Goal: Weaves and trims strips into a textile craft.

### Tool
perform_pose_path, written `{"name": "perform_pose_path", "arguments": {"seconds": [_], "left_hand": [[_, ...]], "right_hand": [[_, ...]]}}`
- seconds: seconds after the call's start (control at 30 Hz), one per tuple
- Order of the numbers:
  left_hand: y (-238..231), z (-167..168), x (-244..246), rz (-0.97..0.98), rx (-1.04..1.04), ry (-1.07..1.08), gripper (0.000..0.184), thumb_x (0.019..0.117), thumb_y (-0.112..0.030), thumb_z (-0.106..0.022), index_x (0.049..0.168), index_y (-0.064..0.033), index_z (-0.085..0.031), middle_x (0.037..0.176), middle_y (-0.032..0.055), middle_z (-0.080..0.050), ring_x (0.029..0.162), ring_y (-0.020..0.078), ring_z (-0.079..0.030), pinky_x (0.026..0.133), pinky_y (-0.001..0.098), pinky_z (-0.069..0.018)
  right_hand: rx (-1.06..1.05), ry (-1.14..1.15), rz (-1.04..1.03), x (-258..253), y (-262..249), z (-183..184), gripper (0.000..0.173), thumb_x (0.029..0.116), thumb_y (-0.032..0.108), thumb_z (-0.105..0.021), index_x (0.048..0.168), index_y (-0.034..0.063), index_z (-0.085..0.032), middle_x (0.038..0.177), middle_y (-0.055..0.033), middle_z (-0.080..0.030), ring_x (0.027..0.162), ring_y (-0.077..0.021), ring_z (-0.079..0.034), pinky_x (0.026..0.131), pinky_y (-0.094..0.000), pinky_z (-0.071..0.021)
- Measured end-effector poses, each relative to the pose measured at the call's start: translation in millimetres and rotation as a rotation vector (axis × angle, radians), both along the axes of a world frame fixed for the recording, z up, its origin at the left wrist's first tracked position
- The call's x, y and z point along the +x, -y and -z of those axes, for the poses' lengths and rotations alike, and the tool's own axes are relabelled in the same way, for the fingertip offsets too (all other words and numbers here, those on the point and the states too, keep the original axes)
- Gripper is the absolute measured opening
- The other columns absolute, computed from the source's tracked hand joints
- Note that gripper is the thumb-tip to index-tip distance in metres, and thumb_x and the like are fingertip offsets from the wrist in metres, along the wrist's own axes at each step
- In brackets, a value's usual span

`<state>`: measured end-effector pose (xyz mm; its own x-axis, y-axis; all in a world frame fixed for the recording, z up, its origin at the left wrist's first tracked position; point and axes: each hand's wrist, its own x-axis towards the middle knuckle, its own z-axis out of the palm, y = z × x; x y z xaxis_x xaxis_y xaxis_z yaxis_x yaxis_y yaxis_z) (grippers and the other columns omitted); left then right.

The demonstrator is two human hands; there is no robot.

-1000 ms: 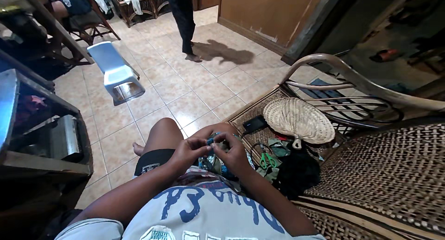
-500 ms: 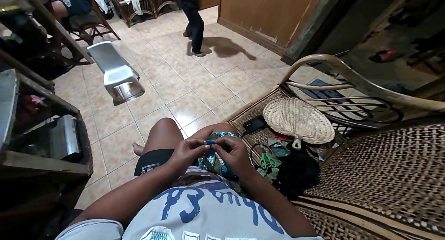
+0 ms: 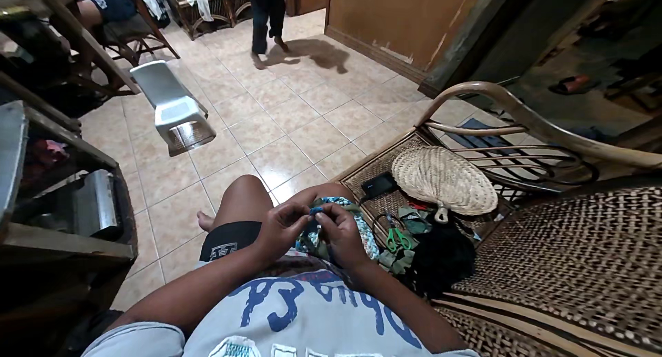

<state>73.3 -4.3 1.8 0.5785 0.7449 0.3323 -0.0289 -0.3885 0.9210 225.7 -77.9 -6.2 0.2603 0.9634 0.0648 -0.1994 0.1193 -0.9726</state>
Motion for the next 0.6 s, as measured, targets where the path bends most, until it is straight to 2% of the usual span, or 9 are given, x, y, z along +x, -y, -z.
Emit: {"name": "perform_pose_path", "arguments": {"seconds": [0.13, 0.2, 0.27, 0.33, 0.4, 0.5, 0.53, 0.6], "left_hand": [[1.4, -2.0, -1.8, -0.008, -0.056, -0.042, 0.012, 0.0965, -0.005, -0.063, 0.104, 0.0038, -0.066, 0.095, 0.0015, -0.07, 0.084, 0.0009, -0.067, 0.079, 0.0191, -0.0576], [0.9, -3.9, -2.1, 0.003, -0.094, -0.053, 0.011, 0.0965, -0.004, -0.063, 0.104, 0.0029, -0.067, 0.094, 0.0, -0.07, 0.082, 0.0005, -0.067, 0.078, 0.0193, -0.0573], [-0.5, -7.3, -2.5, 0.024, -0.136, -0.067, 0.01, 0.0968, -0.004, -0.064, 0.103, 0.0021, -0.068, 0.093, -0.0012, -0.071, 0.082, 0.0004, -0.067, 0.079, 0.0197, -0.0576], [-0.7, -8.5, -2.8, 0.034, -0.154, -0.073, 0.008, 0.096, -0.004, -0.065, 0.101, 0.0015, -0.068, 0.093, -0.0016, -0.071, 0.082, 0.0006, -0.068, 0.08, 0.0198, -0.058], [0.1, -6.7, -2.3, 0.028, -0.141, -0.076, 0.008, 0.0958, -0.004, -0.065, 0.101, 0.0011, -0.068, 0.092, -0.0022, -0.071, 0.081, 0.0, -0.067, 0.079, 0.0192, -0.0577], [1.0, -0.6, 0.6, 0.01, -0.061, -0.037, 0.01, 0.0956, -0.004, -0.065, 0.102, 0.0023, -0.068, 0.093, -0.0009, -0.071, 0.082, 0.0, -0.067, 0.079, 0.0196, -0.0578], [1.0, 1.9, 1.6, 0.006, 0.0, -0.017, 0.011, 0.0951, -0.003, -0.064, 0.102, 0.0039, -0.068, 0.095, 0.001, -0.071, 0.084, 0.0003, -0.067, 0.08, 0.0196, -0.0578], [0.9, 6.0, 3.5, -0.003, 0.169, 0.022, 0.011, 0.094, -0.002, -0.065, 0.101, 0.0059, -0.069, 0.098, 0.0045, -0.07, 0.088, 0.0008, -0.066, 0.083, 0.0193, -0.0575]], "right_hand": [[0.083, 0.184, -0.006, 7.9, 0.5, 4.5, 0.011, 0.0959, 0.009, -0.065, 0.102, 0.0009, -0.068, 0.088, 0.0035, -0.068, 0.069, 0.0028, -0.059, 0.062, -0.0152, -0.0499], [0.151, 0.282, 0.006, 11.5, -0.7, 7.5, 0.013, 0.0954, 0.009, -0.066, 0.102, -0.0024, -0.069, 0.093, -0.0008, -0.069, 0.079, 0.0014, -0.063, 0.074, -0.017, -0.0549], [0.203, 0.372, 0.014, 14.7, -2.9, 10.3, 0.016, 0.0965, 0.009, -0.064, 0.102, -0.0052, -0.069, 0.097, -0.0057, -0.069, 0.086, -0.0015, -0.065, 0.08, -0.0194, -0.0562], [0.22, 0.444, 0.027, 14.6, -3.1, 11.6, 0.018, 0.0963, 0.009, -0.061, 0.101, -0.0067, -0.069, 0.097, -0.0088, -0.069, 0.086, -0.0028, -0.066, 0.079, -0.0191, -0.0568], [0.226, 0.532, 0.075, 12.0, -3.2, 13.3, 0.02, 0.095, 0.011, -0.06, 0.099, -0.0059, -0.069, 0.094, -0.0098, -0.068, 0.081, -0.0037, -0.064, 0.074, -0.018, -0.0549], [0.331, 0.683, 0.236, 7.5, -5.9, 19.9, 0.018, 0.0922, 0.012, -0.062, 0.093, -0.0045, -0.07, 0.088, -0.0119, -0.067, 0.075, -0.0077, -0.063, 0.068, -0.0189, -0.0537], [0.378, 0.684, 0.295, 4.7, -7.4, 22.4, 0.017, 0.0905, 0.011, -0.063, 0.091, -0.0047, -0.069, 0.085, -0.0117, -0.066, 0.073, -0.0075, -0.062, 0.066, -0.018, -0.0523], [0.396, 0.528, 0.326, -1.4, -8.6, 23.6, 0.014, 0.0883, 0.007, -0.062, 0.089, -0.0056, -0.067, 0.084, -0.0077, -0.064, 0.073, -0.0022, -0.059, 0.065, -0.0145, -0.0512]]}}
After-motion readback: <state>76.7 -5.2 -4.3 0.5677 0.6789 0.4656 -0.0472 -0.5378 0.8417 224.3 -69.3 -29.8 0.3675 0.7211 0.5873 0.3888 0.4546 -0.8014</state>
